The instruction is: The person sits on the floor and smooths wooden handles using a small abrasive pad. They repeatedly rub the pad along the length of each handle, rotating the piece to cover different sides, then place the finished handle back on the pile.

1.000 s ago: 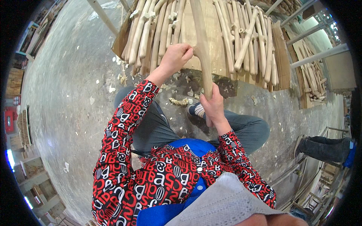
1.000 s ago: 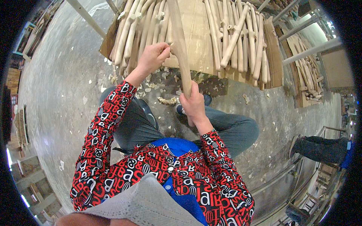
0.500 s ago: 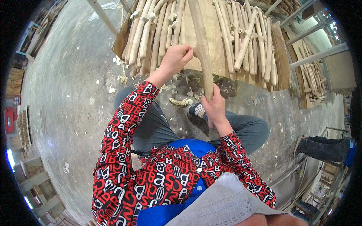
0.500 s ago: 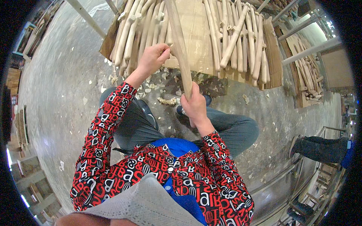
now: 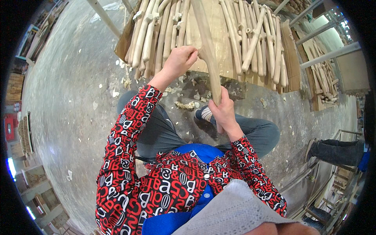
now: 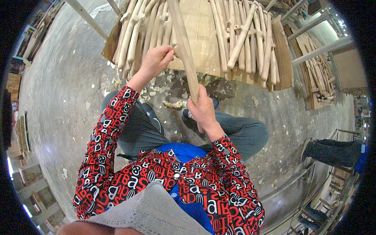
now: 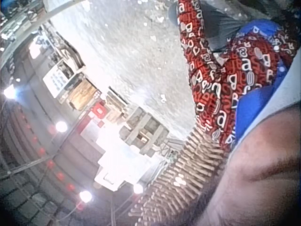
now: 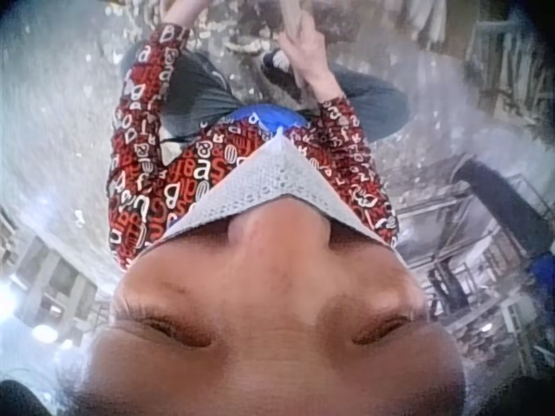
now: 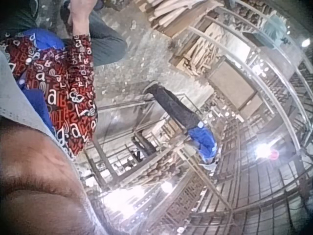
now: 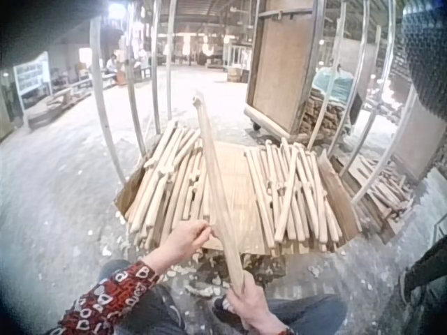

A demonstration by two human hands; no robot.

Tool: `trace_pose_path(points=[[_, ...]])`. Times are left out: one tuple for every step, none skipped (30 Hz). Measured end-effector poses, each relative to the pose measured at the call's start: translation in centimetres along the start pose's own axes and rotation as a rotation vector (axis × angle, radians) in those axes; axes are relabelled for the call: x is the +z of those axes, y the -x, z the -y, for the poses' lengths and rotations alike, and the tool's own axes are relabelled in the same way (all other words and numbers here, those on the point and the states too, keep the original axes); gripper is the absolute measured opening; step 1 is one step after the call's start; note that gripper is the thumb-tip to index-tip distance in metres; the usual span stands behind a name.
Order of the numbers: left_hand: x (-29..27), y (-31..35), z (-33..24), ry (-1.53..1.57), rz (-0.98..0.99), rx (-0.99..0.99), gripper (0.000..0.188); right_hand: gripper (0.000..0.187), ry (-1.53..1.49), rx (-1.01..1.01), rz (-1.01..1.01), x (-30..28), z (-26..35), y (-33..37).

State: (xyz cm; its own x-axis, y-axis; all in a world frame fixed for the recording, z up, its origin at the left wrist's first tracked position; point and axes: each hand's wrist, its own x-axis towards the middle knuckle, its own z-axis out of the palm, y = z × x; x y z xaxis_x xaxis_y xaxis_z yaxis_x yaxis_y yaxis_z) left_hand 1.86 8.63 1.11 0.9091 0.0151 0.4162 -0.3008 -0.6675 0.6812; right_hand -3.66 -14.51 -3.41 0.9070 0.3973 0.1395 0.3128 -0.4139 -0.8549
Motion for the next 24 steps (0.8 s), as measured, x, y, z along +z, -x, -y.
trace_pose_path(points=[[0.2, -0.1, -0.4, 0.074, 0.042, -0.077, 0.022, 0.053, -0.017, -0.011, -0.012, -0.1, -0.2, 0.0], [0.3, -0.2, -0.8, 0.148, 0.085, -0.155, 0.02, 0.053, -0.034, -0.023, -0.025, -0.2, -0.4, 0.0], [0.1, -0.3, -1.0, 0.139, 0.11, -0.153, 0.02, 0.052, -0.055, -0.039, -0.033, -0.3, -0.3, -0.1], [-0.1, -0.4, -1.2, 0.13, 0.135, -0.151, 0.02, 0.052, -0.054, -0.012, -0.022, -0.4, -0.3, 0.0], [-0.2, -0.5, -1.4, 0.123, 0.161, -0.148, 0.02, 0.052, -0.054, 0.017, -0.012, -0.6, -0.3, 0.1], [-0.3, -0.3, -0.9, 0.051, 0.125, -0.058, 0.019, 0.052, -0.058, 0.037, 0.007, -0.5, -0.1, 0.2], [-0.3, -0.1, -0.5, -0.021, 0.089, 0.033, 0.019, 0.052, -0.05, 0.03, 0.017, -0.5, 0.0, 0.2], [-0.3, 0.0, -0.1, -0.093, 0.054, 0.123, 0.018, 0.052, -0.041, 0.023, 0.026, -0.6, 0.0, 0.2], [-0.1, 0.1, -0.2, -0.115, 0.051, 0.131, 0.018, 0.053, -0.027, 0.026, 0.029, -0.8, 0.0, 0.2], [0.2, 0.2, -0.2, -0.138, 0.048, 0.139, 0.017, 0.053, -0.01, 0.038, 0.034, -0.9, 0.0, 0.3], [0.4, 0.2, -0.3, -0.161, 0.044, 0.147, 0.016, 0.053, 0.007, 0.05, 0.038, -1.0, -0.1, 0.3], [0.5, 0.2, -0.2, -0.156, 0.039, 0.139, 0.015, 0.053, 0.021, 0.055, 0.046, -1.2, -0.1, 0.3], [0.7, 0.2, -0.2, -0.152, 0.035, 0.132, 0.013, 0.053, 0.015, 0.053, 0.046, -1.3, -0.1, 0.2], [0.9, 0.2, -0.2, -0.147, 0.03, 0.124, 0.012, 0.053, 0.008, 0.052, 0.046, -1.3, -0.1, 0.1], [0.9, 0.2, -0.1, -0.139, 0.001, 0.133, 0.013, 0.053, -0.002, 0.051, 0.046, -1.2, 0.0, 0.2], [1.0, 0.2, -0.1, -0.13, -0.027, 0.143, 0.015, 0.053, -0.016, 0.052, 0.05, -1.1, 0.1, 0.1], [1.0, 0.2, -0.1, -0.122, -0.056, 0.152, 0.017, 0.053, -0.029, 0.051, 0.054, -1.0, 0.2, 0.1], [1.1, 0.0, -0.3, -0.1, -0.04, 0.107, 0.018, 0.053, -0.04, 0.056, 0.052, -1.1, 0.1, 0.2], [1.2, -0.1, -0.5, -0.078, -0.024, 0.062, 0.019, 0.05, -0.088, 0.071, 0.051, -1.1, -0.3, 0.2], [1.2, -0.3, -0.8, -0.056, -0.008, 0.017, 0.02, 0.047, -0.135, 0.086, 0.049, -1.1, -0.7, 0.3], [1.1, -0.2, -0.7, -0.001, 0.02, -0.023, 0.02, 0.045, -0.185, 0.093, 0.049, -0.9, -0.8, 0.3], [0.9, 0.0, -0.5, 0.054, 0.048, -0.063, 0.021, 0.045, -0.19, 0.102, 0.045, -0.7, -0.8, 0.4], [0.8, 0.1, -0.4, 0.109, 0.076, -0.102, 0.022, 0.044, -0.195, 0.111, 0.041, -0.5, -0.9, 0.4], [0.9, 0.0, -0.7, 0.127, 0.089, -0.137, 0.023, 0.044, -0.197, 0.127, 0.038, -0.6, -0.8, 0.4]])
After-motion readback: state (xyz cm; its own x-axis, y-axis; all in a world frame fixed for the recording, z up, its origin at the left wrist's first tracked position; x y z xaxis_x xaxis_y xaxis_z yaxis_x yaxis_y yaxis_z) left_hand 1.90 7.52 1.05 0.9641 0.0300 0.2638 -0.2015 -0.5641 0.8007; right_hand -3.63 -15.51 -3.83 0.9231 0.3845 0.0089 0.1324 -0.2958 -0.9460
